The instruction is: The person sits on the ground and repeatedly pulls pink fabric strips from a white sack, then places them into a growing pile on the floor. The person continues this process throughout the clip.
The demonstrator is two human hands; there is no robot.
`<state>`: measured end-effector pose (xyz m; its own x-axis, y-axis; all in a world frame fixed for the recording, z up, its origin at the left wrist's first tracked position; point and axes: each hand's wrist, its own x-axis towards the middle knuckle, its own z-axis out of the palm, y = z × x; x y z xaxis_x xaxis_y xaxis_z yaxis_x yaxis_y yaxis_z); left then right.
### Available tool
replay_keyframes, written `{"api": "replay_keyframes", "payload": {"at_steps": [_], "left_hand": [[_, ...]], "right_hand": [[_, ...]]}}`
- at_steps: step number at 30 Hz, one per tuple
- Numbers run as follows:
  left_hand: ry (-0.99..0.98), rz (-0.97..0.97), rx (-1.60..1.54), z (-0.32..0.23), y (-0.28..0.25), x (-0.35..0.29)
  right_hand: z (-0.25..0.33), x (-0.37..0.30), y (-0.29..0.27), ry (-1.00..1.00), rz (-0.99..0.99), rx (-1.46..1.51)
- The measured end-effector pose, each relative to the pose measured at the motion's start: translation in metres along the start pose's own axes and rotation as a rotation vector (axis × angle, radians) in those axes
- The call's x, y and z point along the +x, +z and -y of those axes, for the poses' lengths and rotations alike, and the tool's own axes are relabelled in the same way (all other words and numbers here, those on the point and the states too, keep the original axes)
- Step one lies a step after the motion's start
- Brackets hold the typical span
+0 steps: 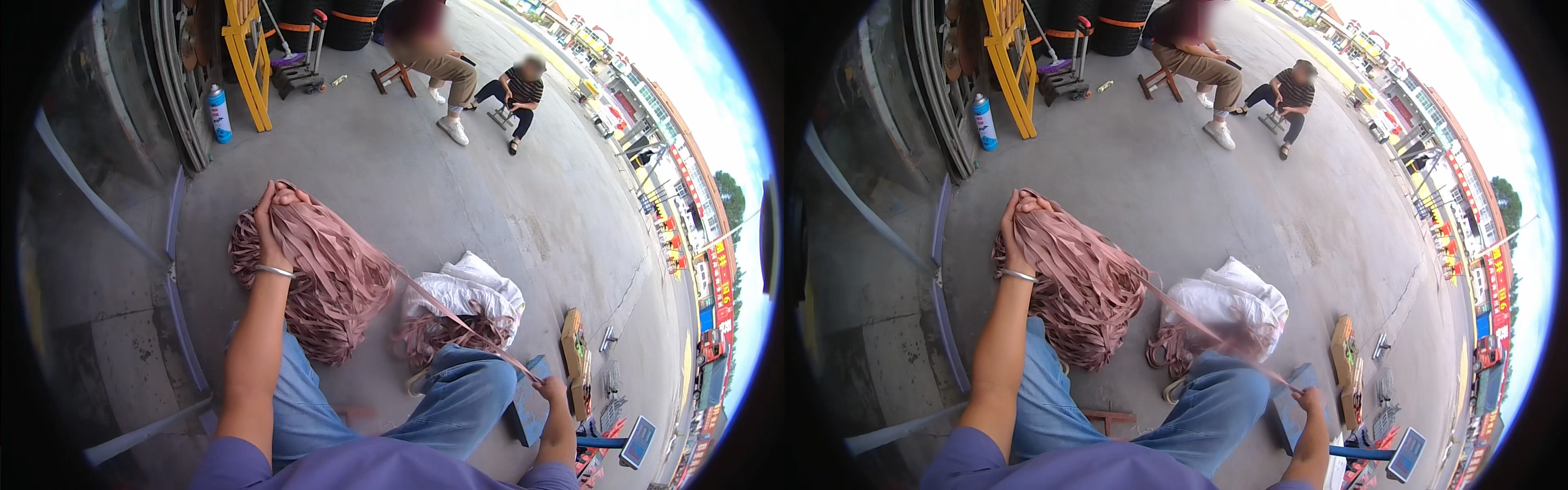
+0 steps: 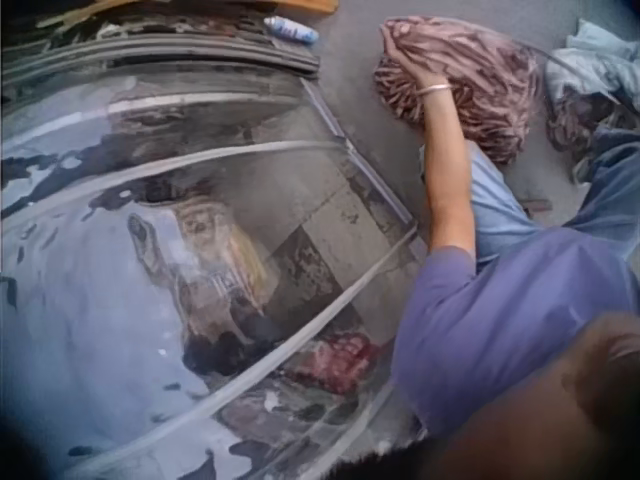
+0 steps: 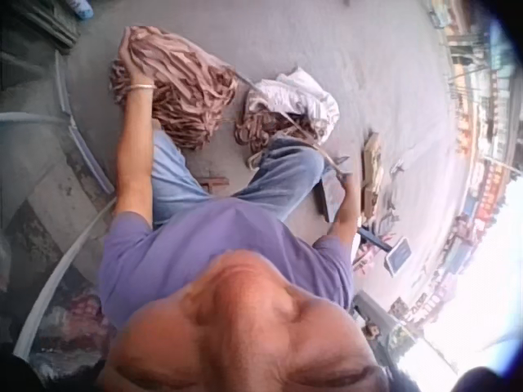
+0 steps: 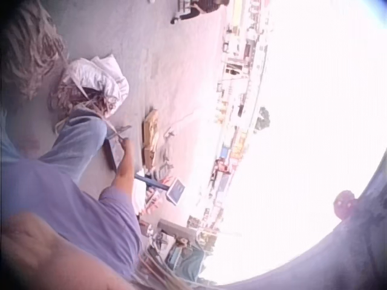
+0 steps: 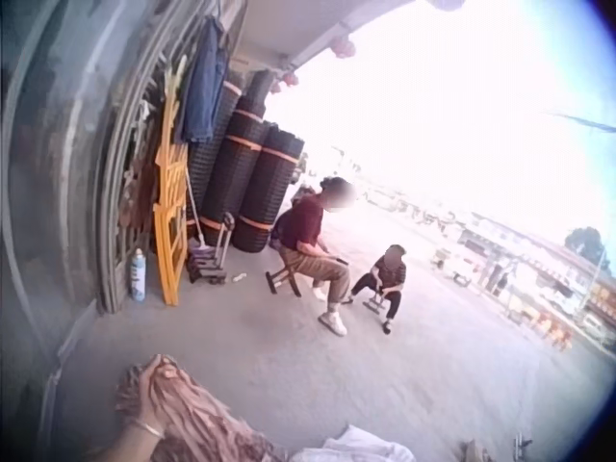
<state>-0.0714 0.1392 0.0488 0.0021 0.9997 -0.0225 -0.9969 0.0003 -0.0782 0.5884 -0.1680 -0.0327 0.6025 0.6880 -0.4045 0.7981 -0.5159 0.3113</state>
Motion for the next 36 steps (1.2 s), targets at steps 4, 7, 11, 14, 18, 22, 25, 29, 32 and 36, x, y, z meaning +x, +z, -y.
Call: {"api": "replay_keyframes", "payload": {"at_steps": [4,7,11,14,18,22,25,29,32,36], "left_hand": [[0.152,-0.034,0.077,0.0,-0.016,0.008],[0.193,-0.07,0.141,-0.001,-0.014,0.006],[0.094,0.051,0.256,-0.003,-0.003,-0.003],[0.085,0.061,0.37,0.001,0.008,-0.01],[-0.049,0.075,0.567,0.004,-0.017,0.0],[-0.351,0.062,0.553,0.032,-0.024,-0.022],[-0.536,0.2,0.784,0.034,-0.046,-0.026],[-0.763,0.237,0.656,0.038,-0.045,-0.022],[-0.85,0.31,0.585,0.043,-0.035,-0.026],[-0.395,0.31,0.137,-0.011,-0.014,-0.007]], "right_hand": [[-0.089,-0.07,0.043,0.538,-0.041,0.14],[-0.04,-0.045,0.042,0.52,-0.169,0.379],[0.106,-0.016,-0.052,-0.195,-0.222,0.475],[0.227,-0.062,-0.148,-0.841,-0.106,0.178],[0.358,-0.136,-0.219,-1.28,0.055,0.028],[0.448,-0.153,-0.26,-1.461,-0.252,0.549],[0.473,-0.132,-0.27,-1.298,-0.351,0.723],[0.455,-0.101,-0.253,-1.162,-0.208,0.907],[0.397,-0.05,-0.21,-0.956,-0.244,0.761],[0.241,-0.013,-0.132,-0.636,-0.086,0.357]]}}
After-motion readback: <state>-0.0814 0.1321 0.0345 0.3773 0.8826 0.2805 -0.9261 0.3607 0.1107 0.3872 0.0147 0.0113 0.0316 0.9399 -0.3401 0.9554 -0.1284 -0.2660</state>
